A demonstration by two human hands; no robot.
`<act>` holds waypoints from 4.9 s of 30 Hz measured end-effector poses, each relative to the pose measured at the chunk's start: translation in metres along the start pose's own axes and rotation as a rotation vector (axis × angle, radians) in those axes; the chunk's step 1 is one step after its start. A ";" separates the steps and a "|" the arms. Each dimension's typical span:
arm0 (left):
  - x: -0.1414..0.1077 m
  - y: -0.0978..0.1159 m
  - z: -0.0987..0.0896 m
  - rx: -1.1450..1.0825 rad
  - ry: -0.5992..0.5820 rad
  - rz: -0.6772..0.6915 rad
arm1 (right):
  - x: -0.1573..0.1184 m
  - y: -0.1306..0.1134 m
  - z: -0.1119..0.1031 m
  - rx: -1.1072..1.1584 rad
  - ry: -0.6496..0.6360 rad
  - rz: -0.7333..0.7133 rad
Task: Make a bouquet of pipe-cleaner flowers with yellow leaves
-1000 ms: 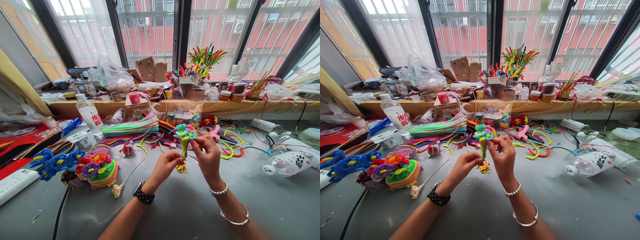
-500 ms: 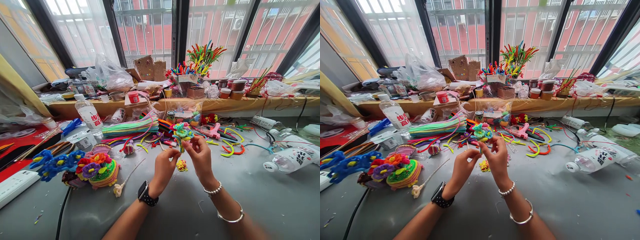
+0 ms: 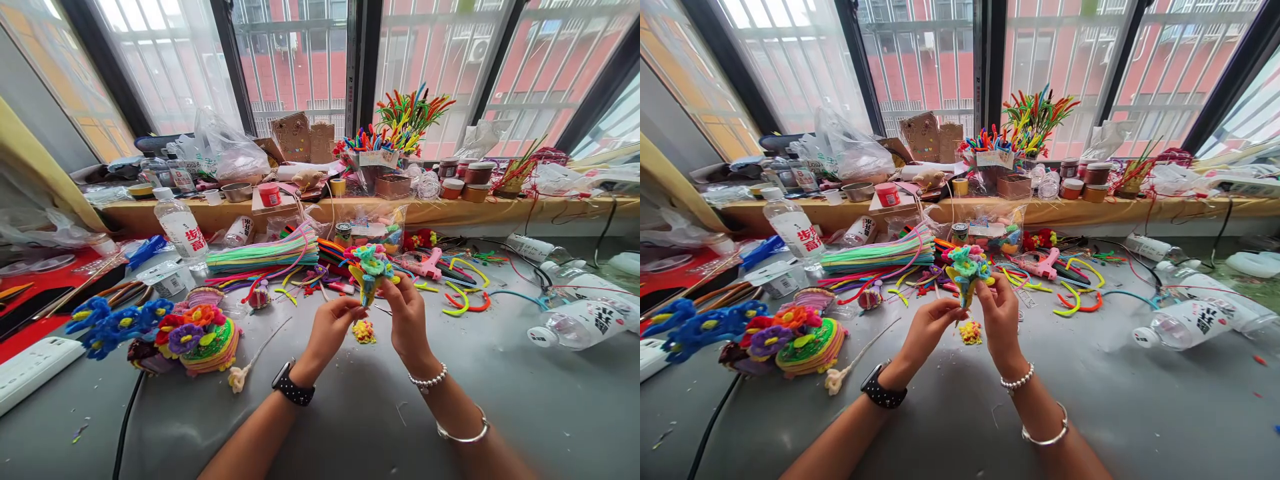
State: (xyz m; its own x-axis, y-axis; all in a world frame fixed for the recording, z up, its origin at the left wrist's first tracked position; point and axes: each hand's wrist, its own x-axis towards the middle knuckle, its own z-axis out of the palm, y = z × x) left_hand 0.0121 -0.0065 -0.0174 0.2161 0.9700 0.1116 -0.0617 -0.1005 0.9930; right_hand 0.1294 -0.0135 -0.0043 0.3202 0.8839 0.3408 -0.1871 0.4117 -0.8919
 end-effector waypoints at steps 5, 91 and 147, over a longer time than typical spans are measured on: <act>-0.001 0.004 -0.001 -0.072 -0.057 -0.058 | 0.001 -0.004 0.002 0.167 -0.049 0.089; 0.004 -0.004 -0.014 -0.267 -0.328 -0.030 | -0.007 -0.006 0.005 0.050 -0.369 0.146; 0.002 0.005 -0.005 0.260 -0.002 0.140 | 0.004 -0.012 -0.008 -0.302 -0.117 -0.168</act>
State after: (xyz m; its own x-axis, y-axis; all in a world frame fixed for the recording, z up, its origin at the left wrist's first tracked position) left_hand 0.0069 -0.0043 -0.0125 0.2246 0.9424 0.2479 0.1611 -0.2868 0.9444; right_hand 0.1400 -0.0164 0.0058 0.2119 0.8363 0.5057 0.1472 0.4843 -0.8625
